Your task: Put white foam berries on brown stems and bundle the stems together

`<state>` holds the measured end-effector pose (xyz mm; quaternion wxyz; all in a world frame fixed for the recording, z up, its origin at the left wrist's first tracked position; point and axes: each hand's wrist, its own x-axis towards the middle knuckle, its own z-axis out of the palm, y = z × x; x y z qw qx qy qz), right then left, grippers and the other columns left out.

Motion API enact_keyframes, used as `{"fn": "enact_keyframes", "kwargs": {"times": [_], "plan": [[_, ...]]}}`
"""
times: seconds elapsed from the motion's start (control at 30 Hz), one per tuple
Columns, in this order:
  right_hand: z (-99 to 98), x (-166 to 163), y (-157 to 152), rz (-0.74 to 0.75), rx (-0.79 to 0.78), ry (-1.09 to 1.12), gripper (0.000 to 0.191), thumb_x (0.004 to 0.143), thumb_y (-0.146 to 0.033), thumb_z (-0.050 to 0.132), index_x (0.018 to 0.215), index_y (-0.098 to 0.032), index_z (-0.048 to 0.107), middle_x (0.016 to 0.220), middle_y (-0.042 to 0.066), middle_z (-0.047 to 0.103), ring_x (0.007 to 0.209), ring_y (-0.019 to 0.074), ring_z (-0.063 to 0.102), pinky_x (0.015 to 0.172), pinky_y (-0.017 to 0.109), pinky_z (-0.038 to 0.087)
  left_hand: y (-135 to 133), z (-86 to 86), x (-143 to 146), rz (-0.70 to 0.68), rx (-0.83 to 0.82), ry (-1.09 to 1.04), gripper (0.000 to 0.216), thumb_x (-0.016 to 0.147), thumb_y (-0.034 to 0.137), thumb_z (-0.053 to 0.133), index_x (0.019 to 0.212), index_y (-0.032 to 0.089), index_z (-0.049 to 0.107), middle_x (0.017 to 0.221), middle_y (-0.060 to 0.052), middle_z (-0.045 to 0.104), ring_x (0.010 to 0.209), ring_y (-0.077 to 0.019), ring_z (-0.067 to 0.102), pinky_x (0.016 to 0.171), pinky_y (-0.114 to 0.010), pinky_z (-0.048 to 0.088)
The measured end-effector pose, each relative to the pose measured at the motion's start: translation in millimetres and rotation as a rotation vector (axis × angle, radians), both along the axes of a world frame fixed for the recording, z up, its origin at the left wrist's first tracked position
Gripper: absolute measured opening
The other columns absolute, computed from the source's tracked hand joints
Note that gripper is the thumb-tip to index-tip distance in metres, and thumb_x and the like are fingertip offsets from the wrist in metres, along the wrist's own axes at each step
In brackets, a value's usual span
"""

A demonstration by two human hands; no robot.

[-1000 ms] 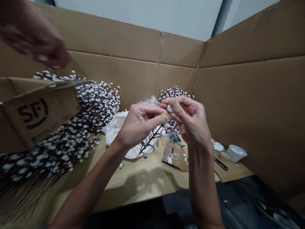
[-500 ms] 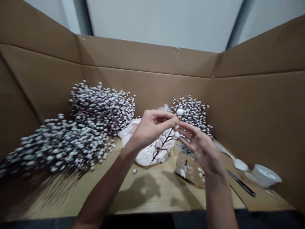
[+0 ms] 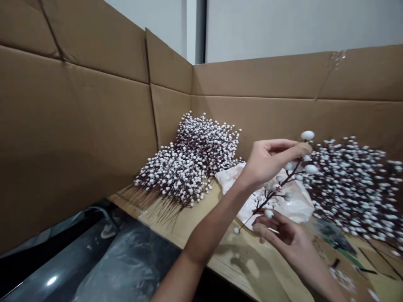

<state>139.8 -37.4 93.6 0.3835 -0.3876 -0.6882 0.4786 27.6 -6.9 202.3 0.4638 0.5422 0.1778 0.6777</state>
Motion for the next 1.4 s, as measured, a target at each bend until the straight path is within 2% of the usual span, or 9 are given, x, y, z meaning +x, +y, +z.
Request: {"fn": "enact_keyframes", "kwargs": {"times": [0.23,0.43,0.53,0.67,0.77,0.93,1.03,1.17,1.4], "plan": [[6.3,-38,-2,0.028,-0.016,0.033,0.040,0.058,-0.050,0.071,0.074,-0.013,0.064,0.067,0.005,0.063,0.051,0.0125,0.055,0.048,0.024,0.050,-1,7.0,-32,-0.037,-0.040,-0.185,0.013,0.071,0.007,0.063,0.061,0.013,0.070,0.064,-0.001,0.065,0.067,-0.0091,0.060,0.076,-0.025,0.044],[9.6,-73,7,-0.088,0.029,0.176,0.051,0.055,-0.043,0.078,0.083,-0.021,0.041,0.058,-0.005,0.056,0.044,0.0096,0.051,0.039,0.020,0.043,1,8.8,-71,-0.024,-0.099,-0.322,0.011,0.072,0.009,0.061,0.064,0.011,0.067,0.059,-0.001,0.062,0.056,-0.0069,0.056,0.060,-0.020,0.045],[12.6,-90,13,0.014,0.077,0.143,0.045,0.064,-0.043,0.073,0.091,-0.020,0.045,0.057,-0.005,0.055,0.043,0.0091,0.050,0.039,0.020,0.042,-1,11.5,-90,0.002,-0.091,-0.330,0.006,0.072,0.013,0.063,0.067,0.011,0.067,0.062,-0.001,0.063,0.058,-0.0085,0.057,0.060,-0.022,0.046],[20.5,-122,15,0.177,0.124,0.126,0.034,0.072,-0.045,0.065,0.063,-0.016,0.050,0.050,-0.003,0.051,0.043,0.0084,0.048,0.041,0.020,0.041,-4,14.8,-121,0.153,-0.093,-0.304,0.004,0.072,0.013,0.064,0.071,0.010,0.066,0.071,-0.005,0.066,0.063,-0.0093,0.059,0.066,-0.022,0.045],[27.0,-153,15,0.204,0.046,0.229,0.035,0.068,-0.045,0.069,0.062,-0.015,0.053,0.051,-0.003,0.052,0.041,0.0070,0.046,0.037,0.019,0.038,-9,11.0,-155,0.260,-0.111,-0.295,0.009,0.078,0.016,0.059,0.079,0.008,0.063,0.080,-0.011,0.067,0.069,-0.0119,0.063,0.071,-0.024,0.045],[24.3,-211,16,0.242,-0.250,0.459,0.030,0.069,-0.039,0.069,0.064,-0.015,0.051,0.049,-0.006,0.051,0.036,0.0040,0.042,0.033,0.015,0.033,-37,-9.9,-217,0.602,-0.109,-0.344,0.020,0.077,0.022,0.060,0.095,0.014,0.056,0.104,-0.013,0.062,0.083,-0.0167,0.063,0.082,-0.030,0.043],[10.1,-244,15,0.252,-0.424,0.352,0.028,0.083,-0.026,0.055,0.059,-0.015,0.048,0.045,-0.005,0.050,0.033,0.0032,0.042,0.033,0.014,0.032,-63,-27.2,-240,0.830,-0.083,-0.415,0.018,0.072,0.023,0.063,0.087,0.017,0.056,0.095,-0.008,0.064,0.080,-0.0156,0.063,0.079,-0.029,0.044],[-8.9,-273,14,0.260,-0.526,0.228,0.034,0.089,-0.017,0.045,0.055,-0.013,0.048,0.040,-0.002,0.051,0.033,0.0053,0.045,0.034,0.015,0.037,-90,-51.2,-247,1.073,-0.090,-0.458,0.033,0.054,0.017,0.073,0.082,0.017,0.056,0.070,0.001,0.062,0.064,-0.0100,0.059,0.065,-0.022,0.043],[-5.4,-268,28,0.240,-0.478,0.152,0.025,0.090,-0.023,0.046,0.066,-0.013,0.049,0.048,0.001,0.056,0.044,0.0099,0.058,0.052,0.022,0.053,-103,-90.4,-236,1.206,-0.177,-0.244,0.032,0.049,0.019,0.075,0.074,0.015,0.055,0.056,0.005,0.056,0.051,-0.0062,0.049,0.055,-0.018,0.039]]}}
